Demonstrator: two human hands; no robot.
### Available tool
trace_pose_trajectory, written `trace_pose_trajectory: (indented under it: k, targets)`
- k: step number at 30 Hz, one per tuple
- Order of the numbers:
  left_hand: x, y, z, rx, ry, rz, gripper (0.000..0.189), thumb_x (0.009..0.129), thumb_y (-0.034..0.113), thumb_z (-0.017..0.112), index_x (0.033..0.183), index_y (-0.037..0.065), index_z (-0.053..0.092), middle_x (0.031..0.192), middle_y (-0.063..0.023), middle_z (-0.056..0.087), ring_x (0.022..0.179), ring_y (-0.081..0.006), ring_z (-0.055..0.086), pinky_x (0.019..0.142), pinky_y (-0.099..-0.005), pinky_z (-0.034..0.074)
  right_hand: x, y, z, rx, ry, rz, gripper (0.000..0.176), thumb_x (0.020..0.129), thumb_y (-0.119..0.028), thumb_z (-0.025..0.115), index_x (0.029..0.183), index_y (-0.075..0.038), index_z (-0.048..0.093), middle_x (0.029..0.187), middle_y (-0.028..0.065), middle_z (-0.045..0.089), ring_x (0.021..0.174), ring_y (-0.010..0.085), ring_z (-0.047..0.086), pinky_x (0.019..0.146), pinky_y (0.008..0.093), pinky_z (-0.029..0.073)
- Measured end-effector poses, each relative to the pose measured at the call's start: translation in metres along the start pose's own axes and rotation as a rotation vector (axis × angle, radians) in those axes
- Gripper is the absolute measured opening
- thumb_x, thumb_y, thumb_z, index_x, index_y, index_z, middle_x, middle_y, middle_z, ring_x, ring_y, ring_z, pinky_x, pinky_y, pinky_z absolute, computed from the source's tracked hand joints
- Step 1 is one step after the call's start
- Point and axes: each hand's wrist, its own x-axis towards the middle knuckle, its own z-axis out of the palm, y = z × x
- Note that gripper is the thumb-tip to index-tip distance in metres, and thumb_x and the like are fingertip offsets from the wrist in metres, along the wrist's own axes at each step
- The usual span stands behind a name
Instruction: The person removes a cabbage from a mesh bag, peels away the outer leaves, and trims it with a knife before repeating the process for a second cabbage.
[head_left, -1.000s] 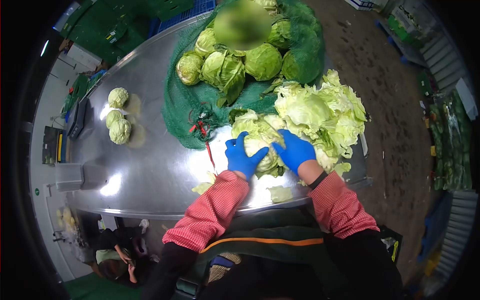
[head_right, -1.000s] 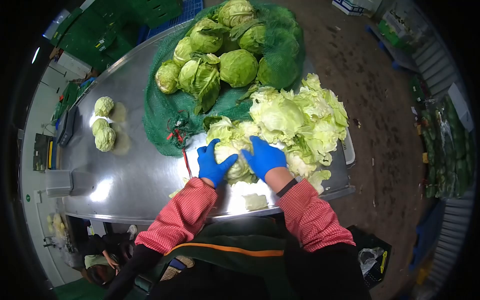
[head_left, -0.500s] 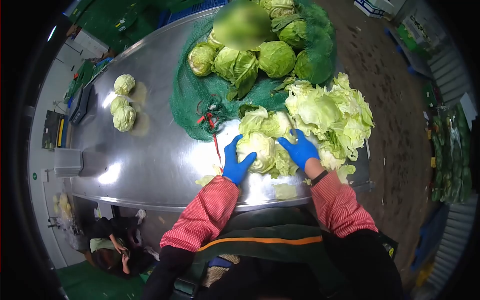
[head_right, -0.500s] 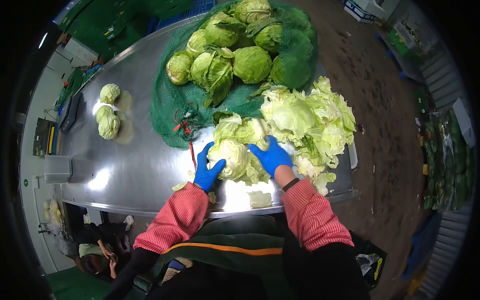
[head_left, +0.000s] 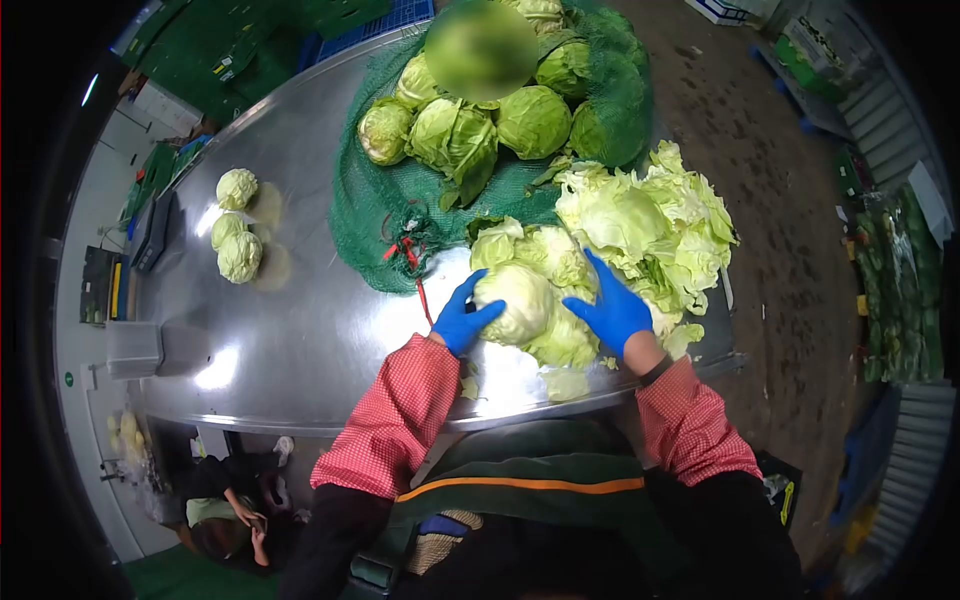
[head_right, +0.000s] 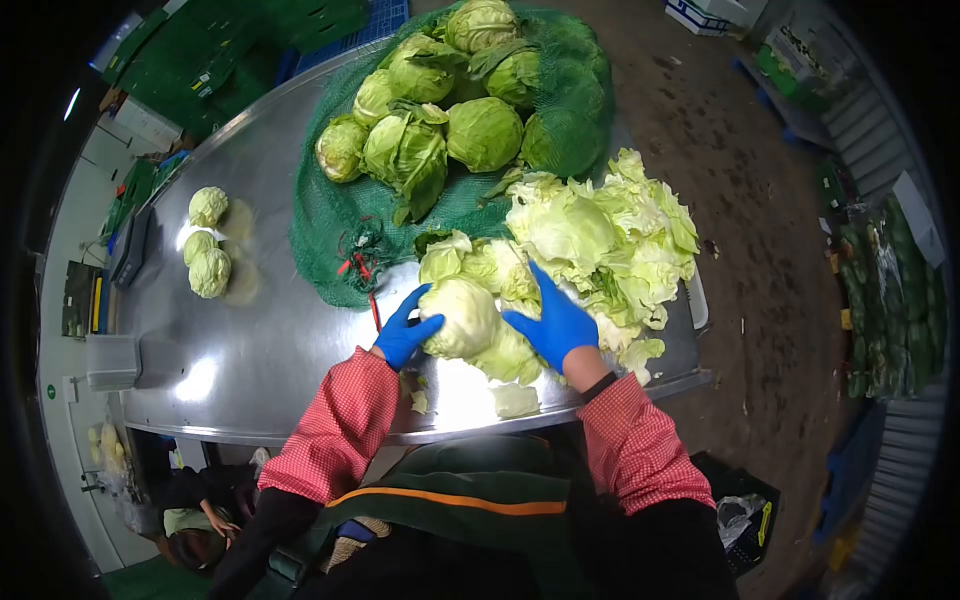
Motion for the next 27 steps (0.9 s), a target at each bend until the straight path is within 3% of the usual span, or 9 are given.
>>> trace_pose_trajectory:
  k: [3, 5, 8, 9, 14, 17, 19, 24, 27]
  targets:
    - [0.005, 0.029, 0.019, 0.902, -0.092, 0.755, 0.083, 0.076, 0.015, 0.079, 0.145, 0.014, 0.034, 0.136, -0.0116, 0.045, 0.122, -0.0265, 0.048, 0.1, -0.0387, 0.045, 0.027, -0.033, -0.019, 0.144, -0.115, -0.153, 0.084, 0.08, -0.062, 0.06, 0.147, -0.019, 0.033, 0.126, 0.0175, 0.057, 0.101, 0.0345, 0.063, 0.087, 0.0411, 0.049]
    - [-0.002, 0.04, 0.04, 0.418, 0.122, 0.543, 0.079, 0.072, 0.011, 0.081, 0.139, 0.009, 0.04, 0.131, -0.0109, 0.046, 0.12, -0.0278, 0.049, 0.098, -0.04, 0.046, 0.051, -0.011, 0.01, 0.177, -0.183, -0.201, 0.079, 0.08, -0.066, 0.059, 0.139, -0.015, 0.042, 0.117, 0.0207, 0.061, 0.098, 0.0379, 0.062, 0.085, 0.0429, 0.049]
    - [-0.018, -0.013, 0.035, 0.233, 0.506, 0.386, 0.065, 0.075, 0.009, 0.079, 0.13, 0.002, 0.044, 0.127, -0.0116, 0.05, 0.115, -0.023, 0.052, 0.09, -0.0352, 0.051, 0.039, -0.023, 0.007, 0.141, -0.173, 0.087, 0.07, 0.082, -0.063, 0.058, 0.127, -0.01, 0.049, 0.108, 0.025, 0.063, 0.097, 0.0413, 0.062, 0.083, 0.0452, 0.048]
    - [-0.034, -0.028, 0.039, 0.155, 0.448, 0.17, 0.07, 0.076, 0.008, 0.078, 0.135, 0.0, 0.04, 0.127, -0.0134, 0.05, 0.115, -0.0211, 0.052, 0.089, -0.0324, 0.051, 0.031, -0.025, 0.014, 0.177, -0.1, 0.106, 0.068, 0.083, -0.062, 0.058, 0.124, -0.009, 0.049, 0.106, 0.0261, 0.063, 0.097, 0.0422, 0.062, 0.083, 0.0458, 0.048]
    - [-0.033, -0.067, 0.071, 0.222, 0.393, 0.51, 0.096, 0.075, 0.017, 0.081, 0.147, 0.0, 0.021, 0.133, -0.0185, 0.043, 0.122, -0.0271, 0.047, 0.101, -0.0391, 0.043, -0.003, -0.013, 0.051, 0.332, 0.065, 0.147, 0.06, 0.089, -0.054, 0.053, 0.124, -0.005, 0.046, 0.108, 0.0281, 0.063, 0.101, 0.0457, 0.059, 0.086, 0.0475, 0.047]
    - [-0.017, -0.023, 0.068, 0.592, 0.398, 0.462, 0.116, 0.063, 0.04, 0.087, 0.147, -0.001, 0.019, 0.13, -0.0274, 0.042, 0.121, -0.0384, 0.046, 0.101, -0.0431, 0.04, -0.009, -0.002, 0.04, 0.241, -0.023, 0.125, 0.05, 0.095, -0.046, 0.047, 0.125, -0.007, 0.048, 0.114, 0.025, 0.061, 0.101, 0.045, 0.059, 0.087, 0.0487, 0.046]
    - [0.001, -0.014, 0.068, 0.624, 0.375, 0.402, 0.117, 0.059, 0.046, 0.087, 0.146, 0.002, 0.023, 0.125, -0.0281, 0.044, 0.115, -0.0402, 0.05, 0.098, -0.0443, 0.043, -0.012, -0.006, 0.01, 0.028, -0.094, 0.075, 0.045, 0.096, -0.043, 0.045, 0.123, -0.008, 0.051, 0.116, 0.0231, 0.061, 0.099, 0.0433, 0.06, 0.086, 0.0484, 0.047]
    - [0.02, 0.017, 0.081, 0.816, 0.346, 0.205, 0.111, 0.058, 0.052, 0.083, 0.143, 0.005, 0.029, 0.121, -0.0284, 0.047, 0.111, -0.0413, 0.054, 0.095, -0.0445, 0.046, -0.023, -0.013, -0.024, -0.384, 0.03, -0.232, 0.014, 0.089, -0.02, 0.051, 0.094, -0.008, 0.056, 0.087, 0.0135, 0.063, 0.077, 0.0325, 0.065, 0.068, 0.0442, 0.053]
    - [0.03, 0.023, 0.085, 0.922, 0.353, 0.156, 0.11, 0.057, 0.055, 0.082, 0.141, 0.004, 0.032, 0.121, -0.0292, 0.046, 0.107, -0.0428, 0.056, 0.092, -0.0449, 0.048, -0.008, -0.001, -0.013, -0.481, 0.034, -0.17, 0.013, 0.089, -0.017, 0.05, 0.095, -0.008, 0.057, 0.087, 0.015, 0.064, 0.077, 0.0326, 0.066, 0.065, 0.0438, 0.053]
